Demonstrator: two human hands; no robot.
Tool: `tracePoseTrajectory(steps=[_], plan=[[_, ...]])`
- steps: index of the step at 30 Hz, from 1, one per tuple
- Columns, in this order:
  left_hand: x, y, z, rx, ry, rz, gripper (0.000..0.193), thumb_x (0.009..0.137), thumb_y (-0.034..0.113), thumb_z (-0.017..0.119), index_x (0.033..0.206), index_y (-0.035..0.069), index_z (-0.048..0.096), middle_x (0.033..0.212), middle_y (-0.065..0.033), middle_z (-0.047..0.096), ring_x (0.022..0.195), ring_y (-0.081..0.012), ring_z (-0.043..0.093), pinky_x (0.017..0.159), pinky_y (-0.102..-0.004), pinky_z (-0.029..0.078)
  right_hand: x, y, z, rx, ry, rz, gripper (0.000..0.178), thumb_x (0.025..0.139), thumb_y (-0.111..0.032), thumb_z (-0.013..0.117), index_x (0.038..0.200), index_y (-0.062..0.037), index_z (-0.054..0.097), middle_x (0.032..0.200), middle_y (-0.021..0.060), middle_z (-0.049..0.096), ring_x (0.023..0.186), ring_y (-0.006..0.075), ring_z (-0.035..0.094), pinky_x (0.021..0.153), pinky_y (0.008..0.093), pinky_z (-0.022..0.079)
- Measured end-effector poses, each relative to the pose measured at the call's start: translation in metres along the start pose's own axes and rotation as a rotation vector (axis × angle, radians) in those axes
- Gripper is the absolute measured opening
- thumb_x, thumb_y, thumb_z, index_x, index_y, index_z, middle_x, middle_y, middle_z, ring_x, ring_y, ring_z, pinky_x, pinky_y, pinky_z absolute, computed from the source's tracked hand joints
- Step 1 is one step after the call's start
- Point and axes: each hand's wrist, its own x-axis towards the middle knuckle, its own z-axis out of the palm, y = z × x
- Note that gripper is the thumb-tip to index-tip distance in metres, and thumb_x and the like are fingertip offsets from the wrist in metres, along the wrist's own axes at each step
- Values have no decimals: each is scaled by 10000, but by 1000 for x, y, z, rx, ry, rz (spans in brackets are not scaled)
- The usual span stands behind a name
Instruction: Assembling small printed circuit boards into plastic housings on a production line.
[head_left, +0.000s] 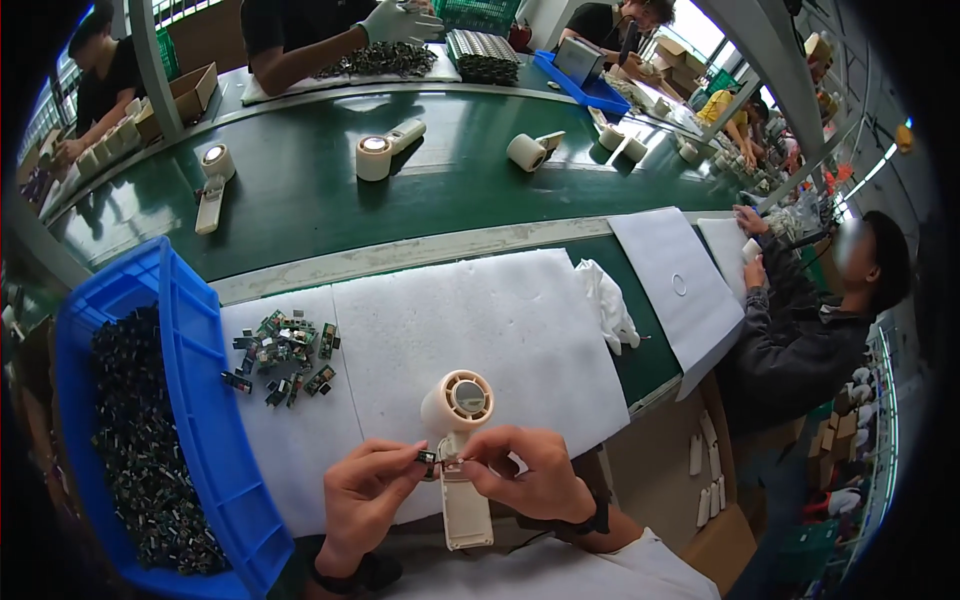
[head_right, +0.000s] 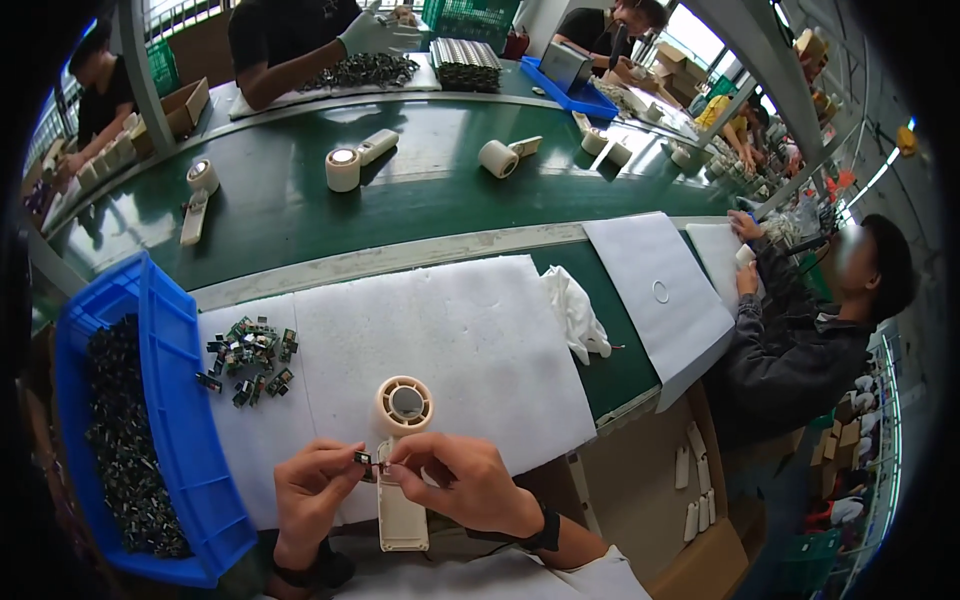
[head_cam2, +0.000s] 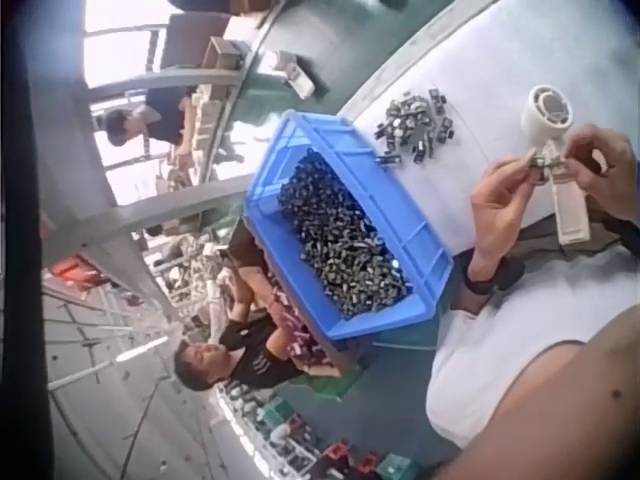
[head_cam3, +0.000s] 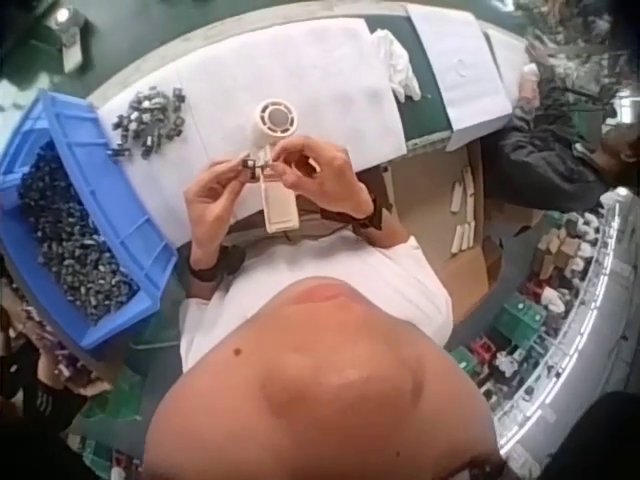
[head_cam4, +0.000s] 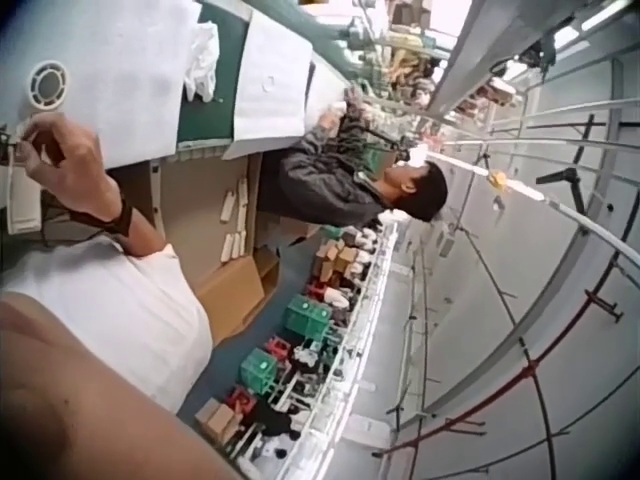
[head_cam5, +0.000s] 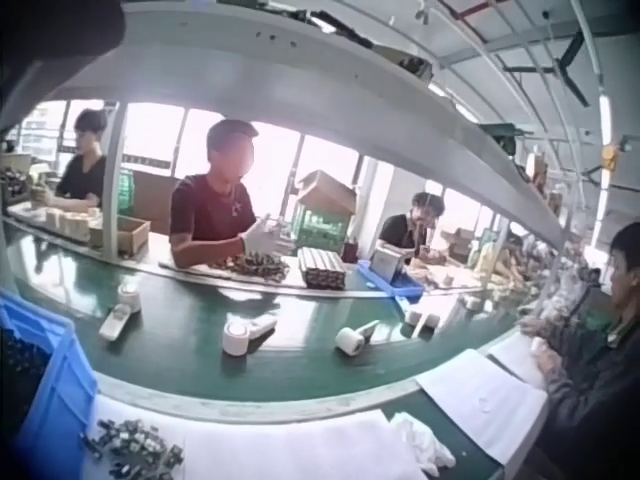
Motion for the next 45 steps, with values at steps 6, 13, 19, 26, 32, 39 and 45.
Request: tracePoseTrajectory(steps=[6, 13, 19, 26, 32, 39, 45], plan=[[0, -1, 1, 5, 3, 26, 312, 903, -138, 667, 1192, -33, 715, 1150, -145, 656, 1004, -185, 682, 886, -279, 565, 7, -1, 9, -9, 58, -185, 234, 867, -22, 767, 1080, -67, 680, 952, 42, 706, 659, 115, 614, 562, 257, 507], [-1, -2, 0, 15, -5, 11, 307, 911, -136, 658, 1197, -37, 710, 1159, -148, 655, 1020, -189, 681, 897, -279, 565, 3, 1, 11, 41, -63, -186, 238, 858, 0, 769, 1067, -85, 695, 992, 44, 734, 620, 136, 618, 553, 259, 517], [0, 1, 1, 3, -8, -4, 310, 910, -138, 657, 1201, -43, 706, 1161, -146, 653, 1030, -190, 680, 901, -275, 565, 4, 0, 11, 76, -100, -149, 247, 848, 6, 776, 1062, -96, 708, 1023, 45, 753, 606, 132, 618, 544, 252, 512], [-1, 1, 1, -6, -9, -18, 312, 908, -141, 656, 1201, -45, 705, 1157, -145, 651, 1028, -189, 684, 902, -275, 568, 5, -2, 11, 65, -125, -159, 246, 840, 0, 787, 1059, -93, 724, 965, 39, 756, 580, 111, 603, 524, 235, 486], [0, 0, 2, 10, -16, -5, 312, 909, -138, 657, 1201, -41, 706, 1152, -146, 651, 1023, -192, 687, 899, -278, 570, 2, -4, 10, 63, -44, -141, 242, 833, -9, 793, 1049, -96, 728, 924, 29, 757, 557, 90, 588, 487, 229, 465], [-1, -2, 2, 7, -14, -12, 304, 908, -136, 659, 1194, -44, 708, 1153, -152, 652, 1015, -199, 692, 901, -283, 575, 2, -2, 9, 6, 86, -65, 230, 854, -53, 787, 1072, -95, 730, 902, 44, 741, 538, 94, 580, 488, 229, 476], [1, 0, 5, 72, -32, 48, 310, 903, -140, 664, 1191, -38, 712, 1149, -154, 656, 1017, -209, 694, 904, -296, 585, 4, 4, 10, -156, 120, -138, 234, 859, -43, 771, 1081, -96, 721, 873, 45, 744, 548, 103, 615, 502, 243, 504]])
